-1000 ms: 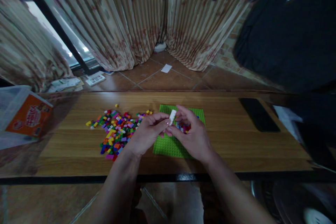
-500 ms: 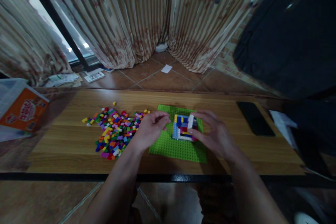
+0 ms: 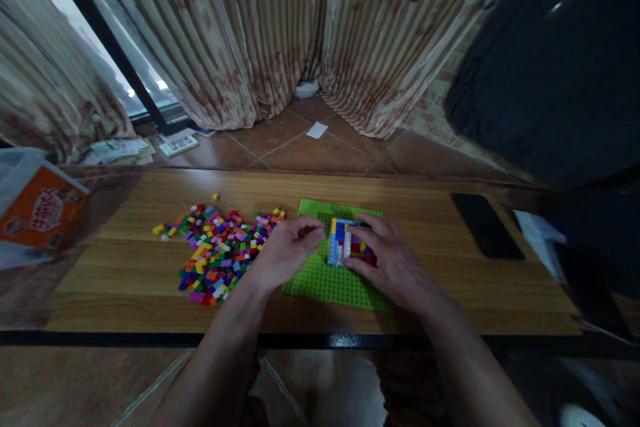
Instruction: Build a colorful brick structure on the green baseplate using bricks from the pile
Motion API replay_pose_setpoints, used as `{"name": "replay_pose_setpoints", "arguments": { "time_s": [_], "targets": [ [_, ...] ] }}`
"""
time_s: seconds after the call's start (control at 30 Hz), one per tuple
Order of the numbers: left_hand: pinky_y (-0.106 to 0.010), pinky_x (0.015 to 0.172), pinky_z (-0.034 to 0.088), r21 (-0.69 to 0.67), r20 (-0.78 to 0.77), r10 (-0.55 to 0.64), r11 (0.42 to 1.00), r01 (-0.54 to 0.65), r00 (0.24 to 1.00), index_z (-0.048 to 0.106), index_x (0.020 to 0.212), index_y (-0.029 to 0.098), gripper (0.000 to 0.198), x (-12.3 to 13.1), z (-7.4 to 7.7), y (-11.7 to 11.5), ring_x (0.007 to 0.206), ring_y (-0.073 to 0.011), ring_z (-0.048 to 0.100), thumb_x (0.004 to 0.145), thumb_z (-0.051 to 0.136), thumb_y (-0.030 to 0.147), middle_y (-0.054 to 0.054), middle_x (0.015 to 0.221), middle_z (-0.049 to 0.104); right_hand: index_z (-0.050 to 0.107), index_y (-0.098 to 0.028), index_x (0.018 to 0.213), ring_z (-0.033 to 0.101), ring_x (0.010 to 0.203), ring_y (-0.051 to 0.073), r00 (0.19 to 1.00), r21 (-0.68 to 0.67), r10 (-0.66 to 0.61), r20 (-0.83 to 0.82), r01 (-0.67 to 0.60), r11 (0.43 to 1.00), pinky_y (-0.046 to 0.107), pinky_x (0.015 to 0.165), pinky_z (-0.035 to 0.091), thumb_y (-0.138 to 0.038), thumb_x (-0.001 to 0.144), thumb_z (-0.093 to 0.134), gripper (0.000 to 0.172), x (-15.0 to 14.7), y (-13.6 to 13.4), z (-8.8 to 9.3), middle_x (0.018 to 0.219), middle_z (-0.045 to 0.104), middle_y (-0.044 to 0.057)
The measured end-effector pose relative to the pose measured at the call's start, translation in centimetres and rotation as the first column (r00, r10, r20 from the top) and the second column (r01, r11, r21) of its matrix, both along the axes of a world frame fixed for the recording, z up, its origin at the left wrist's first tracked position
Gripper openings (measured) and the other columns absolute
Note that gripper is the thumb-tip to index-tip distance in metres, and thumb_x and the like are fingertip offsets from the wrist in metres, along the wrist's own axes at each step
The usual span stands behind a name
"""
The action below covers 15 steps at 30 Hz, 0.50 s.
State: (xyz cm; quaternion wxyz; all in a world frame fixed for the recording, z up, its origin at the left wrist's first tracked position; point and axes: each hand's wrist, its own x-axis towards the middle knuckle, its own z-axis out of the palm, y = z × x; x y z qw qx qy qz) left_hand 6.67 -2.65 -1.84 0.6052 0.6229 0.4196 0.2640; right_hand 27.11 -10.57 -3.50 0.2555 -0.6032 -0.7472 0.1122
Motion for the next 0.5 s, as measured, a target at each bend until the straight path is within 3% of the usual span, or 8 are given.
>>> {"name": "replay_pose_setpoints", "arguments": {
  "time_s": [0.23,0.4,0.5],
  "targets": [
    [-0.023,0.06,0.04,0.057,-0.018,-0.023,0.998,0.024,1.0,0.068,0.089,0.015,0.018,-0.14,-0.12,-0.08,0.062,-0.0109,0.05,0.083,0.06,0.03,0.002,0.071,0.061,0.059,-0.028,0.13,0.047,0.13,0.033,0.999,-0.016,-0.009,-0.041,0.008,1.0,0.058,0.108,0.039,-0.045,0.081,0.07,0.054,0.0,0.1,0.0,0.142,0.05,0.011],
    [-0.024,0.063,0.042,0.103,-0.038,-0.021,0.994,0.025,0.999,0.07,0.091,0.015,0.02,-0.29,-0.51,-0.01,0.067,-0.0122,0.053,0.083,0.059,0.03,0.0,0.076,0.065,0.061,-0.025,0.127,0.05,0.128,0.03,0.993,0.005,-0.076,-0.09,0.077,0.997,0.054,0.108,0.04,-0.045,0.091,0.055,0.041,0.73,0.22,-0.2,0.137,0.054,0.012],
    [-0.024,0.063,0.043,0.12,-0.047,-0.023,0.992,0.028,0.999,0.07,0.091,0.015,0.02,-0.39,-0.71,0.02,0.068,-0.0129,0.055,0.083,0.059,0.031,-0.001,0.078,0.066,0.06,-0.021,0.126,0.049,0.129,0.031,0.988,0.01,-0.127,-0.091,0.129,0.992,0.054,0.109,0.039,-0.044,0.092,0.052,0.042,0.54,0.39,-0.61,0.137,0.053,0.014]
  ]
}}
